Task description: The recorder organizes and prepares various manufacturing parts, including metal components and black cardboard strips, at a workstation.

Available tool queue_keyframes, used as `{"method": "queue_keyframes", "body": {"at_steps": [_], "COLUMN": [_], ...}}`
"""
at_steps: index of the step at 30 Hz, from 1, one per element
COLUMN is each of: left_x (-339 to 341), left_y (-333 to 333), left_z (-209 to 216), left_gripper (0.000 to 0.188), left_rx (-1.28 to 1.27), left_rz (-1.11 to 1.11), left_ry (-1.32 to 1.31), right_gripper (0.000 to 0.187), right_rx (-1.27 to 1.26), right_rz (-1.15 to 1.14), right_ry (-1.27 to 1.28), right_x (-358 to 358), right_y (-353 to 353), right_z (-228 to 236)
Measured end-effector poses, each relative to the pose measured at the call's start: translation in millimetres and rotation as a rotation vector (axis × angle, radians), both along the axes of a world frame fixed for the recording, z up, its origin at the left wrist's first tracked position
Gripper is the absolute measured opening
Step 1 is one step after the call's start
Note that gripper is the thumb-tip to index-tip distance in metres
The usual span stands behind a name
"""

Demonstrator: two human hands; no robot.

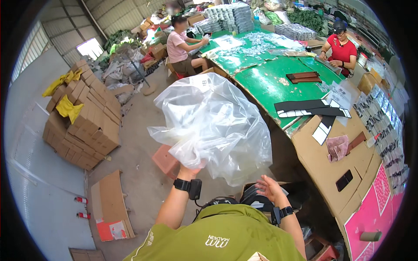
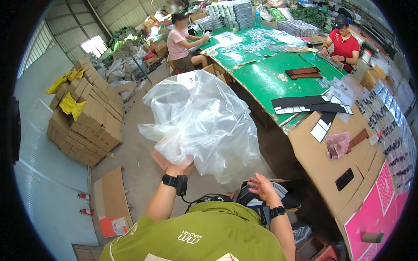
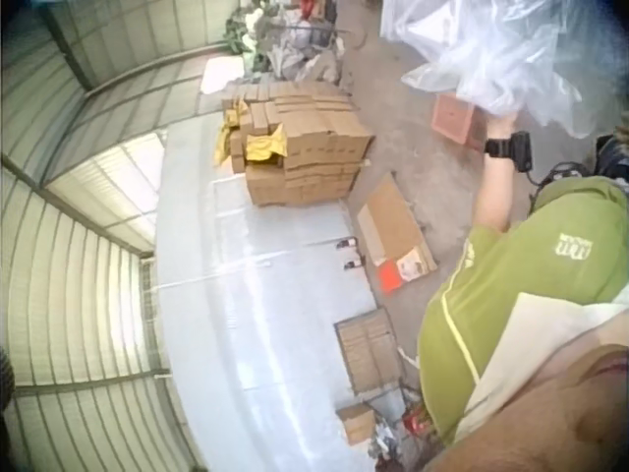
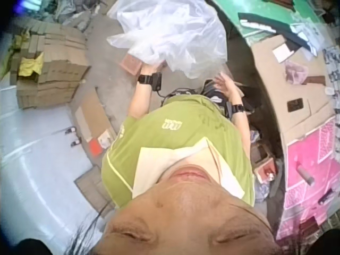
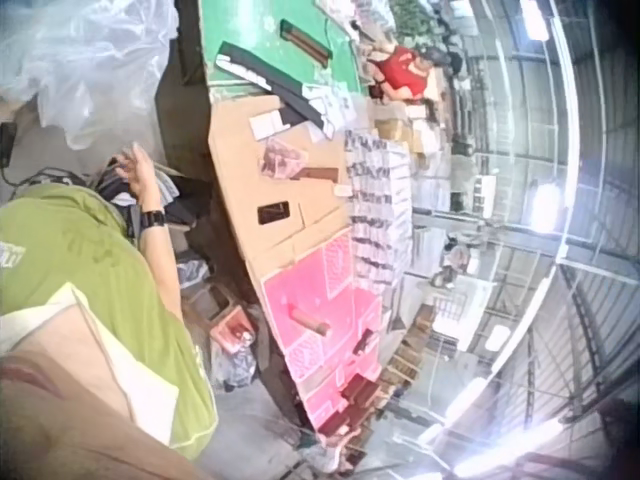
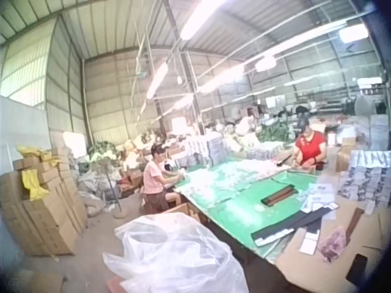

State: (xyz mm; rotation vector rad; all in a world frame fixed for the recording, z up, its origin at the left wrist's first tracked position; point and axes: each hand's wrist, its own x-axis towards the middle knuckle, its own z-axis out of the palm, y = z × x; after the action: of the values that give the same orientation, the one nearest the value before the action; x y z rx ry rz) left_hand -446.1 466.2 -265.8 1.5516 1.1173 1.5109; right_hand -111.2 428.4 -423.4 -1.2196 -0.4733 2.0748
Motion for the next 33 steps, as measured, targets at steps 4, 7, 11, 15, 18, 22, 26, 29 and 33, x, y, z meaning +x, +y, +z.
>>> {"method": "queue_keyframes", "body": {"at_steps": [4,7,11,15,18,22,26,29,33], "left_x": [4,-1,-11,11,23,3,4,14,6], "left_y": [-7,-5,-1,-9,-14,-12,-21,-28,-14], "left_z": [1,-18,-47,-18,3,-20,28,-5,-45], "left_gripper": [0.045,0.055,0.055,0.052,0.05,0.049,0.05,0.046,0.045], "left_rx": [-0.311,-0.311,-0.199,-0.219,-0.37,-0.018,0.16,0.015,-0.238], "left_rz": [-0.202,-0.159,-0.012,-0.126,-0.32,-0.041,-0.069,-0.031,-0.373], "left_ry": [-0.732,-0.62,-0.245,-0.305,-0.983,0.191,0.65,0.513,-0.458], "right_gripper": [0.066,0.064,0.058,0.063,0.085,0.085,0.085,0.085,0.084], "right_rx": [-0.067,-0.007,0.124,0.007,0.139,0.094,0.038,0.104,0.262], "right_rz": [0.119,0.168,0.218,0.125,0.303,0.359,0.36,0.387,0.363], "right_ry": [0.287,0.449,0.492,0.479,0.379,0.3,0.467,0.567,0.693], "right_x": [-21,-35,-43,-44,-55,-67,-55,-59,-59], "right_y": [-13,-10,1,6,6,-8,-6,-18,-23], "right_z": [-14,-12,27,16,-47,13,28,57,59]}}
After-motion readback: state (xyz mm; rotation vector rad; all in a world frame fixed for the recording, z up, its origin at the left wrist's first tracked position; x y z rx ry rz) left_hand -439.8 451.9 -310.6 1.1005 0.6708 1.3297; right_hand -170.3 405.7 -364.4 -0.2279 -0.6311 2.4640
